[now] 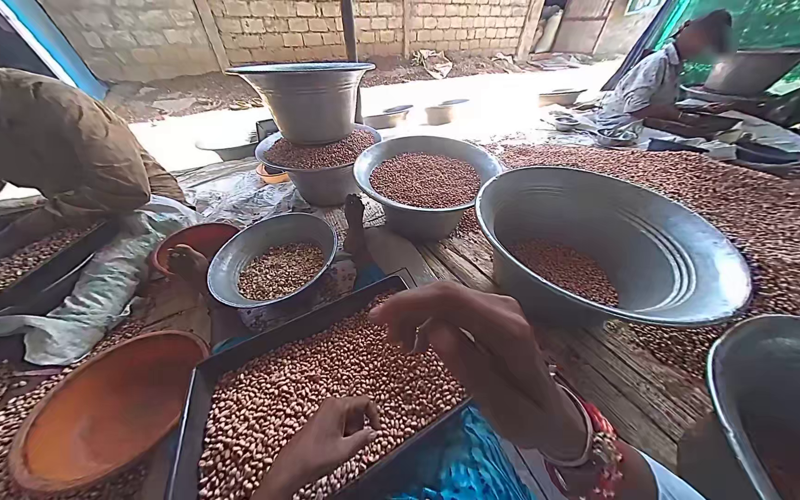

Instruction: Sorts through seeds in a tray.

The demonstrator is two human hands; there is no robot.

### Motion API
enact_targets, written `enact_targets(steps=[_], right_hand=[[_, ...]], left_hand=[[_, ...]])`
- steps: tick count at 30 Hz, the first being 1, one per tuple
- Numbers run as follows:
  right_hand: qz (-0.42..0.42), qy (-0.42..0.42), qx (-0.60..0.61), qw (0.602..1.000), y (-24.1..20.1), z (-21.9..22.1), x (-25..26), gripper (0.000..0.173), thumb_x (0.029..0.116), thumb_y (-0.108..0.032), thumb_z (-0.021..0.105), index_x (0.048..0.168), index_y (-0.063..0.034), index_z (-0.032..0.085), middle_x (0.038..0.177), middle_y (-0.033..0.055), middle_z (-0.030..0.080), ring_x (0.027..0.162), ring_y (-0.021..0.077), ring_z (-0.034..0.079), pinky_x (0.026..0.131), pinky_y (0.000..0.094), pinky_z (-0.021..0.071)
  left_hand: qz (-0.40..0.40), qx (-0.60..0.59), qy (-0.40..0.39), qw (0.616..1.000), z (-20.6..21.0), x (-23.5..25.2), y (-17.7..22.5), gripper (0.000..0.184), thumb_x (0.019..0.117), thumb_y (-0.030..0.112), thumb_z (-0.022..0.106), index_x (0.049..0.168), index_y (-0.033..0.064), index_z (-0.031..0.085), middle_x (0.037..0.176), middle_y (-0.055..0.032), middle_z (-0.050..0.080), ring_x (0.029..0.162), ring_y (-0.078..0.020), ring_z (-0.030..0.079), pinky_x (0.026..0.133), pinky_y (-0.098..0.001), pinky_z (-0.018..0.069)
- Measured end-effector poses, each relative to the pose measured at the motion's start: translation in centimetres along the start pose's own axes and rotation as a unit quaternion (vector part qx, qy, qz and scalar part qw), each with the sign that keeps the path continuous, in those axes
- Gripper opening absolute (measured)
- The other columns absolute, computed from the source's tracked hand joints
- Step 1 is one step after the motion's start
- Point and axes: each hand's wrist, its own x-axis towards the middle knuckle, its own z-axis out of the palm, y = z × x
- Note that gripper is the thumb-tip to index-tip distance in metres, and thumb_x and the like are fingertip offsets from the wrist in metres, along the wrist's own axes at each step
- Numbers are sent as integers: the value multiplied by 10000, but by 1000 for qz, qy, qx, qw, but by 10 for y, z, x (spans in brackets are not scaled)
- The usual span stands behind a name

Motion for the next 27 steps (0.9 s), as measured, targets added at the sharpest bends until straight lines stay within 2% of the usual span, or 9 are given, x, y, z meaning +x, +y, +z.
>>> enact_targets(steps=[2,4,7,10,13,16,19,23,27], right_hand=[[249,-224,-136,932,27,-4,-10,373,1121,-232,359,1263,-76,667,877,52,680,765,168,648,704,372,526],[434,-394,-193,787,53,1,-21,386,1132,-253,344,1206,-20,642,977,212,671,958,384,667,825,572,502],[547,-399,-253,691,81,16,-43,353,1094,-192,396,1105,45,657,1086,261,675,1081,420,659,885,598,502],[615,-386,-289,624,92,41,-57,314,1051,-118,458,1230,91,610,1248,283,644,1201,433,630,940,590,507],[603,-387,-260,648,106,84,-73,396,1067,-128,446,1412,65,456,1285,287,621,1205,436,634,963,573,517],[490,-379,-131,774,117,110,-84,437,1068,-187,513,1488,-70,504,1225,252,673,1155,426,657,968,607,507],[419,-297,-164,842,132,90,-70,286,1053,-174,518,1264,-94,694,1149,179,727,1084,364,696,915,581,524],[453,-282,-350,770,159,38,-52,287,1058,-131,469,1216,-43,693,1194,213,695,1112,396,675,911,570,514],[460,-319,-373,740,174,28,-56,279,1033,-133,528,1240,-47,694,1210,221,689,1148,408,655,951,582,494]], left_hand=[[109,-118,-110,981,-6,-21,6,185,976,162,665,1081,17,713,887,28,733,782,0,674,745,-215,571],[144,-124,-157,969,-18,-42,16,293,1005,172,633,1217,-22,693,1159,-89,748,1077,-120,710,989,-328,561],[65,-46,-1,997,-32,-67,9,348,974,66,616,1303,-44,645,1255,-139,716,1144,-180,704,1038,-364,547],[-54,5,171,984,-38,-71,-14,364,953,99,635,1306,14,652,1180,-109,729,1007,-175,731,905,-342,594],[-113,34,254,960,-44,-63,-33,373,955,109,650,1320,33,646,1150,-133,733,979,-232,727,888,-419,578],[-162,126,308,929,-45,-55,-51,353,966,71,679,1316,30,661,1156,-186,726,1018,-340,717,938,-533,546],[-180,221,338,897,-41,-55,-66,336,929,36,700,1264,17,701,1199,-265,690,1135,-471,652,1013,-646,468],[-208,246,337,885,-36,-54,-67,346,938,65,706,1281,25,694,1206,-275,675,1176,-479,626,1041,-617,459],[-217,258,326,883,-33,-48,-65,341,944,66,695,1284,42,696,1216,-270,671,1193,-479,613,1044,-610,457]])
